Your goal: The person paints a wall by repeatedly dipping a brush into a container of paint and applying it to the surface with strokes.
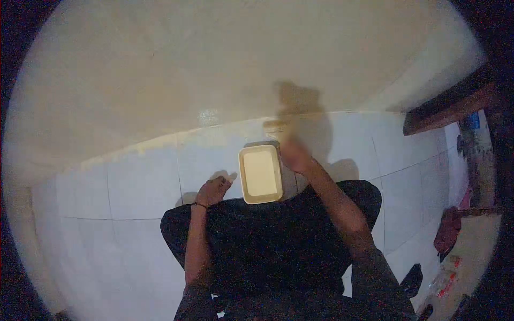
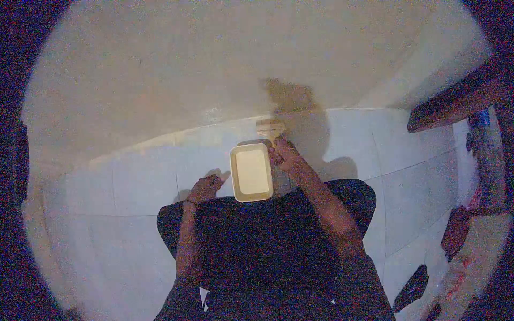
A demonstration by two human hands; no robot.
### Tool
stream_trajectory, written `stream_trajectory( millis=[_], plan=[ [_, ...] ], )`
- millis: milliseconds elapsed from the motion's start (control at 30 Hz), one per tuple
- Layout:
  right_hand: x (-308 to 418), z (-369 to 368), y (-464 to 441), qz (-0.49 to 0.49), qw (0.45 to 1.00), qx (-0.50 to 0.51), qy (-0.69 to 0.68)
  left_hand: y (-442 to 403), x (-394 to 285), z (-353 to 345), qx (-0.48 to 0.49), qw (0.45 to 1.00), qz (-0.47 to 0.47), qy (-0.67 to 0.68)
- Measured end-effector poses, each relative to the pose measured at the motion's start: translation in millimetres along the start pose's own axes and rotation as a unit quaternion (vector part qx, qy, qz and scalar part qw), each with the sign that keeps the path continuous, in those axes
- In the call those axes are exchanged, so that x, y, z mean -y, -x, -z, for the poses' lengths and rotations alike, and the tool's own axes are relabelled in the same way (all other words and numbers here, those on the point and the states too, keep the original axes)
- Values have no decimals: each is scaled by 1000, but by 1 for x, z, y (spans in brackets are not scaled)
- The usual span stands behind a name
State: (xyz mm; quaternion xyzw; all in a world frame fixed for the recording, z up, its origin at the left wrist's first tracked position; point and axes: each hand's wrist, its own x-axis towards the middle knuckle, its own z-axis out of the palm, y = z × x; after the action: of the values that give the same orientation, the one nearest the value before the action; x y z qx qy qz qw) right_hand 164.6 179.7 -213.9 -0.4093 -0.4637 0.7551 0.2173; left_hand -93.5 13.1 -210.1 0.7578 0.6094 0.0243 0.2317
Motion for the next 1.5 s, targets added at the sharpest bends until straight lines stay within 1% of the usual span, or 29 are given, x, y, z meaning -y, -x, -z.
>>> stream_trajectory(
  millis=[67, 133, 167, 200, 267, 300, 367, 433, 467, 500, 533, 600, 633, 667, 700, 733, 767, 800, 833, 867, 967, 1033, 1067, 1133, 1267, 1333, 1400, 1467, 1500],
  plan=[
    [15, -11, 5, -122, 964, -77, -223, -7, 15, -23, -42, 999, -25, 11],
    [24, -22, 11, -90, 976, -99, -170, -8, 20, -29, -84, 995, -50, 22],
    [28, -29, 13, -56, 984, -121, -117, -8, 22, -30, -63, 997, -26, 30],
    [27, -34, 12, -54, 984, -120, -118, -8, 23, -31, -41, 998, -1, 38],
    [32, -35, 8, -67, 984, -162, -28, -5, 28, -34, -49, 998, 11, 45],
    [33, -30, 6, -64, 983, -172, -21, -8, 29, -40, -51, 997, 21, 58],
    [28, -21, 6, -20, 975, -136, -175, -10, 37, -47, -71, 996, -38, 48],
    [59, -31, 28, -16, 978, -158, -133, -18, 32, -48, -89, 992, -86, 31],
    [79, -43, 40, -16, 981, -166, -96, -20, 30, -42, -13, 992, 28, 121],
    [98, -53, 54, -13, 982, -164, -94, -20, 32, -36, 65, 965, 142, 210],
    [116, -60, 68, 12, 983, -157, -96, -16, 34, -34, 60, 966, 151, 203],
    [136, -60, 89, 63, 984, -146, -82, -16, 30, -40, 17, 999, 33, 37],
    [144, -60, 94, 90, 984, -137, -68, -21, 33, -39, 79, 980, 125, 135],
    [153, -61, 99, 87, 985, -129, -70, -17, 38, -41, 78, 979, 133, 135],
    [163, -66, 106, 110, 983, -133, -67, -11, 41, -44, 37, 999, 14, 36],
    [175, -69, 112, 136, 979, -139, -64, -8, 32, -30, -7, 992, -111, -66],
    [183, -70, 117, 138, 979, -139, -65, -2, 19, -16, -7, 996, -76, -36],
    [190, -69, 122, 197, 972, -119, -49, -1, 13, -12, -7, 996, -79, -36],
    [198, -72, 127, 258, 961, -100, -30, 0, 11, -11, -4, 999, -37, -8],
    [211, -74, 130, 259, 960, -102, -30, -1, 9, -10, -1, 1000, 7, 21],
    [253, -83, 136, 276, 953, -107, -62, -8, 36, -41, -9, 996, 45, 76],
    [270, -85, 145, 367, 923, -115, -30, 3, 12, -19, -5, 995, 41, 86],
    [274, -82, 140, 366, 923, -115, -30, 6, 5, -10, 2, 995, 37, 97],
    [279, -72, 130, 377, 925, -53, 1, -1, 21, -33, -17, 994, 48, 100],
    [253, -57, 100, 298, 948, -105, -43, -4, 25, -37, -15, 992, 64, 108],
    [224, -41, 90, 300, 949, -90, -36, -5, 22, -31, -8, 991, 76, 108],
    [187, -23, 76, 249, 962, -107, -10, -7, 20, -33, 5, 990, 89, 112],
    [154, -24, 74, 165, 976, -131, -60, -15, 20, -35, -40, 980, 66, 185],
    [139, -27, 75, 154, 980, -111, -53, -12, 19, -33, -35, 980, 64, 185]
  ],
)
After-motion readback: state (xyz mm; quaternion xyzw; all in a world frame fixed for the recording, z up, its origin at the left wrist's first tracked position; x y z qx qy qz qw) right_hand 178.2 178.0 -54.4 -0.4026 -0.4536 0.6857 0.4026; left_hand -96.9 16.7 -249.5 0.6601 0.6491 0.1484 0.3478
